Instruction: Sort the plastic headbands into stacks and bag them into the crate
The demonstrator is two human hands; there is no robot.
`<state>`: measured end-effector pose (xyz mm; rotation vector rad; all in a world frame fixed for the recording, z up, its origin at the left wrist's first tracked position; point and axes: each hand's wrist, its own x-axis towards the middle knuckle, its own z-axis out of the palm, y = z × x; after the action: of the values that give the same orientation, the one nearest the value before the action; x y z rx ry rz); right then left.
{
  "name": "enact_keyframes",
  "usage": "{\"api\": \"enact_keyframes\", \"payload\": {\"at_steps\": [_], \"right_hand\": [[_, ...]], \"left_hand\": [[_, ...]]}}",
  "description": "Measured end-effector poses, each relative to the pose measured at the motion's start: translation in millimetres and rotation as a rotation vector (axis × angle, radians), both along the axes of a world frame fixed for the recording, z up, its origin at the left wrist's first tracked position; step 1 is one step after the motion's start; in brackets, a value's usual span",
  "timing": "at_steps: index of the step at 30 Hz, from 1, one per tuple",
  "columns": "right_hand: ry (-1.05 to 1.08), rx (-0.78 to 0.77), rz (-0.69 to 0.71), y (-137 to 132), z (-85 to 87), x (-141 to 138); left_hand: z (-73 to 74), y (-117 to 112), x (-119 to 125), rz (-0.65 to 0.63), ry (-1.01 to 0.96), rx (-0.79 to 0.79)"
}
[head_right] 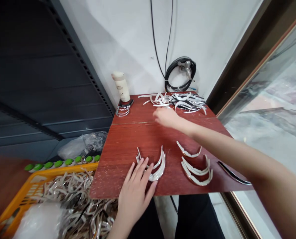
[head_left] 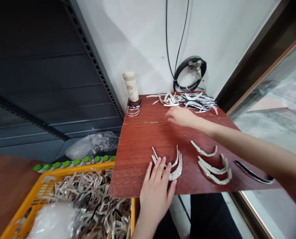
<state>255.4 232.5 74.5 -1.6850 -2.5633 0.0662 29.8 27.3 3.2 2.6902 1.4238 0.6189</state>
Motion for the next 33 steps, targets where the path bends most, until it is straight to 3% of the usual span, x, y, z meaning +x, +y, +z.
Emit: {"api": "enact_keyframes", "payload": {"at_steps": [2, 3, 6, 9, 13, 16, 19, 22, 27, 30, 33], "right_hand": [[-0.032, 0.14, -0.238, 40.1, -10.2, 17.4], [-0.032, 0.159, -0.293, 56.2, -14.9, 25.0], [-0.01, 0.133, -0.33, 85.1, -22.4, 43.0], [0.036, 0.073, -0.322, 92.4, -17.5, 57.0], [0.427, -0.054, -0.279, 90.3, 2.5, 70.0], [0.693, -0.059, -0.28, 87.2, 17.8, 69.1], [0.706, -0.052, -0.392, 84.4, 24.8, 60.0], [0.807, -0.141, -0.497, 81.7, 22.8, 51.8], [0.85, -0.226, -0.536, 71.2, 17.6, 44.7], [0.831, -0.319, -0.444, 54.1, 18.2, 29.1], [0.725, -0.511, -0.26, 23.2, 17.8, -0.7]], "left_hand": [[2.7, -0.3, -0.8, -0.004, 0.009, -0.01], [3.9, -0.5, -1.1, -0.007, 0.011, -0.017], [6.0, -0.8, -1.9, -0.016, 0.011, -0.028], [6.3, -1.0, -2.1, -0.019, 0.0, -0.024], [5.2, -1.5, -1.5, -0.015, -0.013, -0.04], [4.6, -2.0, -1.1, -0.008, -0.02, -0.051], [4.3, -2.4, -0.9, -0.007, -0.029, -0.055], [4.0, -2.7, -1.0, 0.001, -0.036, -0.059], [4.1, -3.3, -0.7, -0.002, -0.04, -0.047], [4.1, -3.6, -0.1, -0.007, -0.038, -0.037], [2.1, -3.9, 0.5, 0.008, -0.037, -0.029]]}}
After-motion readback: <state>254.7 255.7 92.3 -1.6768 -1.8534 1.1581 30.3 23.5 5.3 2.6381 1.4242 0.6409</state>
